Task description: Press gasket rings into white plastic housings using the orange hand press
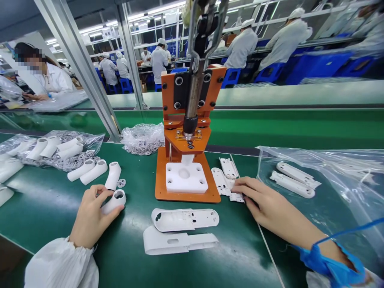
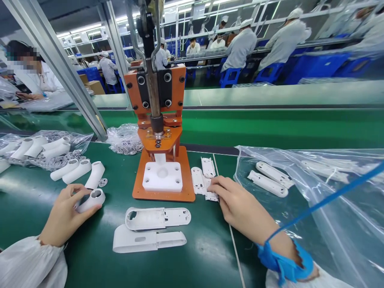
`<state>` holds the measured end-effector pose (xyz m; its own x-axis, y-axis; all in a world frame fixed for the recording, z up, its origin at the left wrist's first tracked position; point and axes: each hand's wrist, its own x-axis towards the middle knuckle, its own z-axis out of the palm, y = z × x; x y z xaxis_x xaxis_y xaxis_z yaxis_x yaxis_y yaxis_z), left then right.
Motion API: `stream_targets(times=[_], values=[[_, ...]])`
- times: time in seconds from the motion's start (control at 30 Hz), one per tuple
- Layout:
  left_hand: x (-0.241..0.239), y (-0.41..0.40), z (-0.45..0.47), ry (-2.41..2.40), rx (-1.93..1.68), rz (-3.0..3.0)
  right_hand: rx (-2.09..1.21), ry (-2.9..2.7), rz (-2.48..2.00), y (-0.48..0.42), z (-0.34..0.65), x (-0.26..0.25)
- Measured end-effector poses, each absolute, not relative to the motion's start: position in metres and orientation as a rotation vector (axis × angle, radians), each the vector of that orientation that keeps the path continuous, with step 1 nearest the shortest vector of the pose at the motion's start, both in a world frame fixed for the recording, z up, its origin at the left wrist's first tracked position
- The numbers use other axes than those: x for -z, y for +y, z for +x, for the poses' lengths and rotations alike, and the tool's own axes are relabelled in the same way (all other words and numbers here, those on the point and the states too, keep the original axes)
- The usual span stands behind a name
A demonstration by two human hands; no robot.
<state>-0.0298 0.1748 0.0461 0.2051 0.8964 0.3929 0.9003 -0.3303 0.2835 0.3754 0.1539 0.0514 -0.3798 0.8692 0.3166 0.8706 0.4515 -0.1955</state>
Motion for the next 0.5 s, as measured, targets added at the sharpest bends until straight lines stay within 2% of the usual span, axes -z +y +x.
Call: stream_targets(times=[0.1, 0.17, 0.23, 0.3, 0.37, 0.5], values=[[-0.054, 0.164, -0.026, -1.941, 1.022, -2.441, 0.058, -2.408, -1.419, 0.153, 0.379, -0.055], [-0.059, 0.156, -0.025, -2.127, 1.383, -2.364, 0.011, -2.429, -1.406, 0.152, 0.381, -0.059], [-0.063, 0.149, -0.024, -2.296, 1.834, -2.242, -0.164, -2.424, -1.428, 0.149, 0.381, -0.064], [-0.065, 0.143, -0.023, -2.42, 2.071, -2.247, -0.353, -2.408, -1.469, 0.144, 0.379, -0.069], [-0.065, 0.138, -0.024, -2.539, 1.936, -2.385, -0.454, -2.387, -1.496, 0.139, 0.379, -0.07], [-0.063, 0.134, -0.028, -2.551, 1.264, -2.596, -0.469, -2.318, -1.505, 0.135, 0.383, -0.063]])
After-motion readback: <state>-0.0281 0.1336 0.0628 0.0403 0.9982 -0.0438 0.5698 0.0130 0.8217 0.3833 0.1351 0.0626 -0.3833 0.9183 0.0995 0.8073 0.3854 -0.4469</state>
